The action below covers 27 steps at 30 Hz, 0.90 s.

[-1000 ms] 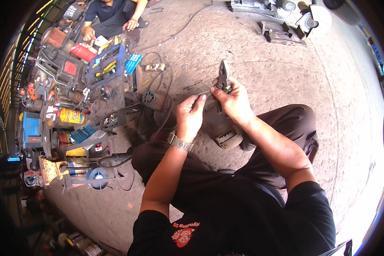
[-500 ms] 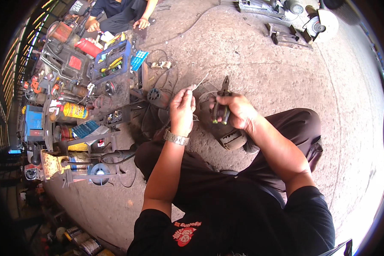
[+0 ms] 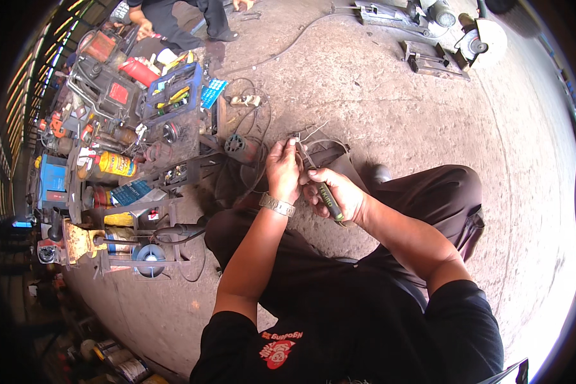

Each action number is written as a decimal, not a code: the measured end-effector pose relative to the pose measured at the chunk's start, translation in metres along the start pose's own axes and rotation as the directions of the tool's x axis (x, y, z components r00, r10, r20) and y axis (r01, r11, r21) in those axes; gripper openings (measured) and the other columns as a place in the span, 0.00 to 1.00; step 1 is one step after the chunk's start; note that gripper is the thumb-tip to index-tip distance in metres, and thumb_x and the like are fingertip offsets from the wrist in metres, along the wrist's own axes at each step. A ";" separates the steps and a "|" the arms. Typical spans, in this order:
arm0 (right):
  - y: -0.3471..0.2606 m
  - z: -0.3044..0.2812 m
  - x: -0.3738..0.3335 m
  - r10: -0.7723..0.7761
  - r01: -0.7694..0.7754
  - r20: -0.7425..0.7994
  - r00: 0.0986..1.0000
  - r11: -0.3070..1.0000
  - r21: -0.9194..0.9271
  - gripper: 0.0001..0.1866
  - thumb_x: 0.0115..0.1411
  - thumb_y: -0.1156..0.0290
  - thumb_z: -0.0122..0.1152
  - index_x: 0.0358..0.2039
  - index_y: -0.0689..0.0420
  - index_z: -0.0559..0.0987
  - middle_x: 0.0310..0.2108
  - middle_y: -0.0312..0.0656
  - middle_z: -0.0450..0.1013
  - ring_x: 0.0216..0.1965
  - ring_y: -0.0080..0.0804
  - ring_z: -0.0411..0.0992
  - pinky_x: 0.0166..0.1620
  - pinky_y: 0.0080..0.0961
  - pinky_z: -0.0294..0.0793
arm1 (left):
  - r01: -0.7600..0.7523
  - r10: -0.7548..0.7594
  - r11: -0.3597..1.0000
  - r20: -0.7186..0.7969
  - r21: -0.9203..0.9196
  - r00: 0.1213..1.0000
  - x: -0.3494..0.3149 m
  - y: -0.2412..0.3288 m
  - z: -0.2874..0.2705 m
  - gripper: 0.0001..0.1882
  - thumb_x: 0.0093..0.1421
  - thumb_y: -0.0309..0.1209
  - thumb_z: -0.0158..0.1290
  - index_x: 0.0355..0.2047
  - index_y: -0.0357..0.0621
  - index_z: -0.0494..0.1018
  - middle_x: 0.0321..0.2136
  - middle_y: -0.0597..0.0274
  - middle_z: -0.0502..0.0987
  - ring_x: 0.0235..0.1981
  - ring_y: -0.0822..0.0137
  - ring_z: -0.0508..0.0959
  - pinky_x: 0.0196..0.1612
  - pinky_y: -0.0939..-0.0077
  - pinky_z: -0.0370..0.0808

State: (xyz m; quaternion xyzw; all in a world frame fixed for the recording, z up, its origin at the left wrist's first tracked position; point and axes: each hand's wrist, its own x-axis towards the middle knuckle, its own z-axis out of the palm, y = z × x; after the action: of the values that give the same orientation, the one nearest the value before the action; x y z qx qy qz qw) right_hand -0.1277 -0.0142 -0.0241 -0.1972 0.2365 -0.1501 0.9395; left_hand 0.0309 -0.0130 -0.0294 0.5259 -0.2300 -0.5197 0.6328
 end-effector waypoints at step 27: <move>-0.011 0.025 -0.021 -0.161 0.073 -0.275 0.948 0.950 -0.305 0.10 0.57 0.79 0.56 0.41 0.63 0.75 0.29 0.41 0.72 0.23 0.30 0.70 0.24 0.28 0.70 | -0.602 0.718 0.397 0.175 0.693 0.674 0.010 -0.020 -0.003 0.05 0.69 0.25 0.52 0.38 0.35 0.71 0.30 0.55 0.78 0.32 0.64 0.78 0.40 0.69 0.75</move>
State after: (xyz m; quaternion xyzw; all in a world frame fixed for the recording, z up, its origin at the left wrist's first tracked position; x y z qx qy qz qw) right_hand -0.1353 -0.0084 0.0093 -0.3222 0.3819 -0.1976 0.8434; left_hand 0.0289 -0.0191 -0.0513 0.6266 -0.5493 -0.0542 0.5502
